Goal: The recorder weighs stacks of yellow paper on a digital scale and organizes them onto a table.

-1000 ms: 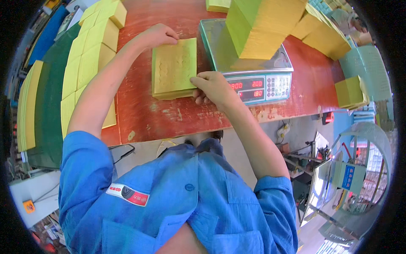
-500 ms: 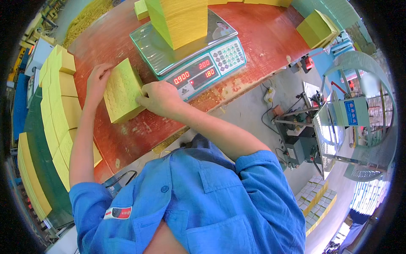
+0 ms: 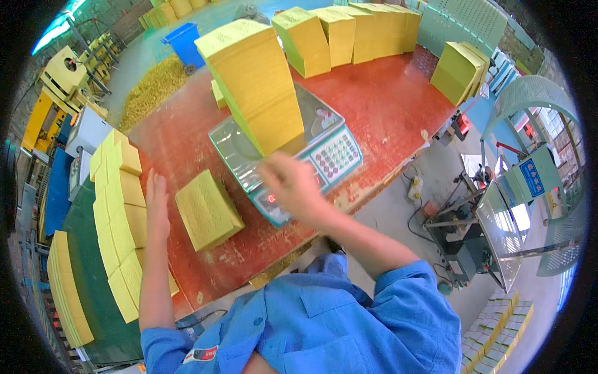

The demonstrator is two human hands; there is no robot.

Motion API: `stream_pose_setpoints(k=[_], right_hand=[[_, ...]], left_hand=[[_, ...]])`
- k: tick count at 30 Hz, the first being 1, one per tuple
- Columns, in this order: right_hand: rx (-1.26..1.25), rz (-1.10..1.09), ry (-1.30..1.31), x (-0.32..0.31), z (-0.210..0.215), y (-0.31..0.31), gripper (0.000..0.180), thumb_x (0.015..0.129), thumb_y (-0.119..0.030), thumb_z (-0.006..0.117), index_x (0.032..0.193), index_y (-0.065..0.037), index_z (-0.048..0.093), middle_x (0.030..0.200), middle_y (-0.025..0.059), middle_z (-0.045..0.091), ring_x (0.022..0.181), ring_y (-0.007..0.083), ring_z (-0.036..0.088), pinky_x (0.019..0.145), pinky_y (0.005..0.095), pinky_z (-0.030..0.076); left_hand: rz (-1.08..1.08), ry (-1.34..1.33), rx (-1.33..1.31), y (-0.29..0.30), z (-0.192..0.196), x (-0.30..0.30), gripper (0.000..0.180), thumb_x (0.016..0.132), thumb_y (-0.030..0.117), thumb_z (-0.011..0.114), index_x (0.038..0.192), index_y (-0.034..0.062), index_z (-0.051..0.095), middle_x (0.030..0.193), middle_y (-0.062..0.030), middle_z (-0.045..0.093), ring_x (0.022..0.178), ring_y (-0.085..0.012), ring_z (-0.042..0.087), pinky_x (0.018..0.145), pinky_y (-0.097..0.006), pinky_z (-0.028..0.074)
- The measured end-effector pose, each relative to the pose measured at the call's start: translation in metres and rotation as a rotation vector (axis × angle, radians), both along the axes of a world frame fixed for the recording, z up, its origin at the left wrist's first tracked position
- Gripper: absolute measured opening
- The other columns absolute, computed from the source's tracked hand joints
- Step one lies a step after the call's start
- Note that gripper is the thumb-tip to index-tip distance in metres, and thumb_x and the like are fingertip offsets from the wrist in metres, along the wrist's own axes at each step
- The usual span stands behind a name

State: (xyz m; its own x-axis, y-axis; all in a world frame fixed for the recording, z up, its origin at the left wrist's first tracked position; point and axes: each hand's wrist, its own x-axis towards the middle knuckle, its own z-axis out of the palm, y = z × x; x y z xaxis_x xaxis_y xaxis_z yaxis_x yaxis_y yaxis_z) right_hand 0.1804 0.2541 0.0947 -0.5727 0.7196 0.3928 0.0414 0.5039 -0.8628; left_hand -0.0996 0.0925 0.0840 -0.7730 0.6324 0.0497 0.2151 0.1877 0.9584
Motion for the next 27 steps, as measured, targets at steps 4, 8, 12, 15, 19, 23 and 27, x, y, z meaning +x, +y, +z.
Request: stream_pose_setpoints(k=[4, 8, 12, 15, 19, 23, 27], right_hand=[[-0.184, -0.076, 0.340, 0.009, 0.012, 0.137, 0.022, 0.096, -0.020, 0.059, 0.100, 0.001, 0.065, 0.089, 0.0034, 0.067, 0.081, 0.0134, 0.061, 0.074, 0.0262, 0.048], [-0.441, 0.042, 0.394, -0.050, 0.005, 0.229, 0.032, 0.097, -0.027, 0.058, 0.111, 0.001, 0.065, 0.097, 0.0048, 0.066, 0.090, 0.0129, 0.060, 0.082, 0.0274, 0.046], [-0.598, 0.269, 0.181, -0.110, -0.017, 0.276, 0.049, 0.101, -0.041, 0.045, 0.130, -0.003, 0.056, 0.128, 0.0095, 0.060, 0.116, 0.0184, 0.055, 0.096, 0.0348, 0.042], [-0.554, 0.469, 0.115, -0.125, -0.027, 0.268, 0.057, 0.101, -0.048, 0.043, 0.134, -0.002, 0.053, 0.132, 0.0110, 0.058, 0.120, 0.0205, 0.054, 0.100, 0.0349, 0.040], [-0.761, 0.675, -0.032, -0.104, -0.021, 0.247, 0.061, 0.102, -0.049, 0.041, 0.132, 0.002, 0.055, 0.130, 0.0126, 0.061, 0.119, 0.0210, 0.054, 0.100, 0.0330, 0.040], [-0.519, 0.732, -0.048, -0.037, -0.030, 0.233, 0.054, 0.104, -0.042, 0.038, 0.128, 0.003, 0.058, 0.125, 0.0121, 0.063, 0.112, 0.0174, 0.057, 0.100, 0.0329, 0.040], [-0.509, 0.428, 0.199, 0.039, -0.036, 0.206, 0.037, 0.100, -0.032, 0.050, 0.113, 0.000, 0.063, 0.099, 0.0119, 0.067, 0.091, 0.0211, 0.062, 0.082, 0.0329, 0.048]], left_hand=[[-0.238, -0.489, 0.177, 0.045, 0.085, 0.007, 0.106, 0.088, 0.067, 0.054, 0.156, 0.0031, 0.004, 0.160, -0.0240, 0.008, 0.147, -0.0382, 0.017, 0.109, -0.061, 0.032], [-0.275, -0.426, 0.091, 0.130, 0.152, 0.013, 0.101, 0.089, 0.068, 0.052, 0.155, 0.0030, 0.014, 0.156, -0.0221, 0.023, 0.139, -0.0381, 0.031, 0.103, -0.057, 0.039], [-0.166, -0.345, -0.076, 0.217, 0.178, 0.013, 0.085, 0.089, 0.063, 0.057, 0.147, 0.0044, 0.038, 0.143, -0.0143, 0.049, 0.121, -0.0282, 0.056, 0.094, -0.047, 0.050], [-0.221, -0.402, -0.123, 0.235, 0.174, 0.017, 0.067, 0.091, 0.053, 0.061, 0.137, 0.0056, 0.052, 0.131, -0.0110, 0.060, 0.109, -0.0203, 0.063, 0.089, -0.038, 0.053], [-0.147, -0.541, -0.174, 0.222, 0.177, 0.036, 0.058, 0.090, 0.046, 0.066, 0.131, 0.0060, 0.057, 0.122, -0.0076, 0.066, 0.106, -0.0170, 0.064, 0.089, -0.034, 0.052], [-0.084, -0.488, -0.341, 0.201, 0.190, 0.065, 0.052, 0.092, 0.037, 0.065, 0.130, 0.0009, 0.057, 0.118, -0.0116, 0.068, 0.101, -0.0185, 0.068, 0.086, -0.033, 0.055], [-0.130, -0.660, -0.317, 0.185, 0.192, 0.079, 0.050, 0.092, 0.031, 0.064, 0.131, 0.0005, 0.056, 0.117, -0.0125, 0.068, 0.100, -0.0200, 0.069, 0.085, -0.033, 0.057]])
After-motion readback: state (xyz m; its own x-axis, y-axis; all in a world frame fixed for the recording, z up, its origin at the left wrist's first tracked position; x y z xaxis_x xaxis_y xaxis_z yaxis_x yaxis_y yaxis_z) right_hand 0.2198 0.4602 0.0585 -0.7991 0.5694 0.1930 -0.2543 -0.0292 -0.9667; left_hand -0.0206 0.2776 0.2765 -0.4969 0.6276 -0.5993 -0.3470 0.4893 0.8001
